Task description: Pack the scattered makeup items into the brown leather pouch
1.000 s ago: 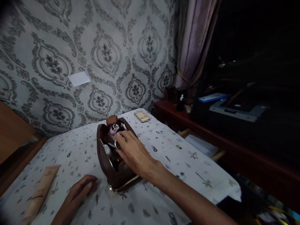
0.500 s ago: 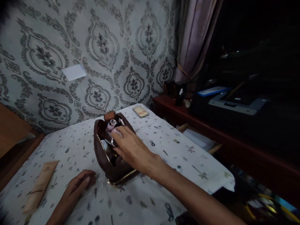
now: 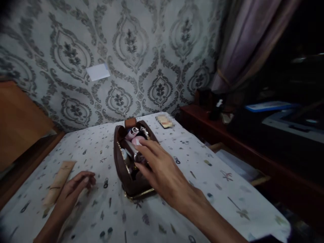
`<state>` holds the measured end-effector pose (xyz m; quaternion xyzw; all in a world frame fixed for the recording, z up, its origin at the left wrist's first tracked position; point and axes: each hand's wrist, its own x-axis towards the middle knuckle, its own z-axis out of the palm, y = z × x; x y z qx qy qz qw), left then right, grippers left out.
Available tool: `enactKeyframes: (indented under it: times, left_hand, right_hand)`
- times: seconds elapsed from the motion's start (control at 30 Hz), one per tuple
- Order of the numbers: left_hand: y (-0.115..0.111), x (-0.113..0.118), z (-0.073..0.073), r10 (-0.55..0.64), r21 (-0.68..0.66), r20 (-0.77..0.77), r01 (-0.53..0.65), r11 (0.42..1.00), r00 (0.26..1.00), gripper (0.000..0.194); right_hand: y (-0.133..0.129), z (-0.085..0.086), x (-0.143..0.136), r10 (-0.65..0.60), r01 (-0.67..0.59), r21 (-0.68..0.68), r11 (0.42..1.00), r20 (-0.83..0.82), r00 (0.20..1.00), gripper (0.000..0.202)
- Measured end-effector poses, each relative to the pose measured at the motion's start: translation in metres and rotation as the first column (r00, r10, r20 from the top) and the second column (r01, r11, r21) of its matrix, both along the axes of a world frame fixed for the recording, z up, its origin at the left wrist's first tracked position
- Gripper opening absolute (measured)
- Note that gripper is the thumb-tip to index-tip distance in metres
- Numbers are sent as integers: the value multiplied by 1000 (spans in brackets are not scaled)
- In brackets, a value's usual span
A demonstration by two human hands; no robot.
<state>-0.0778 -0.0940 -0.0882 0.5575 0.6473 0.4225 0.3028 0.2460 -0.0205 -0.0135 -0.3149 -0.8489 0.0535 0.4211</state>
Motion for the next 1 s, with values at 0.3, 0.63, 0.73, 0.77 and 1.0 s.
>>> enactKeyframes:
  times: [0.3, 0.63, 0.73, 0.77, 1.0]
  left_hand:
    - [-27, -96, 5, 440, 203, -754, -463, 863, 488, 56]
    - [-31, -114, -3, 380, -177, -661, -627, 758, 647, 69]
    - [-26, -107, 1, 353, -212, -677, -630, 747, 646, 56]
    - [-25, -106, 2, 348, -217, -673, -623, 751, 653, 52]
    - [-34, -100, 7, 424, -191, -320, -496, 847, 847, 55]
  right_hand:
    - [-36, -18, -20, 32, -12, 171, 985, -119, 992, 21]
    - [-56, -49, -76, 418, -418, 15, 909, -47, 907, 20]
    - [-55, -65, -93, 483, -487, -159, 859, -65, 873, 21]
    - [-55, -70, -98, 490, -493, -224, 841, -75, 869, 21]
    - [-49, -86, -130, 364, -357, -689, 631, -144, 920, 27]
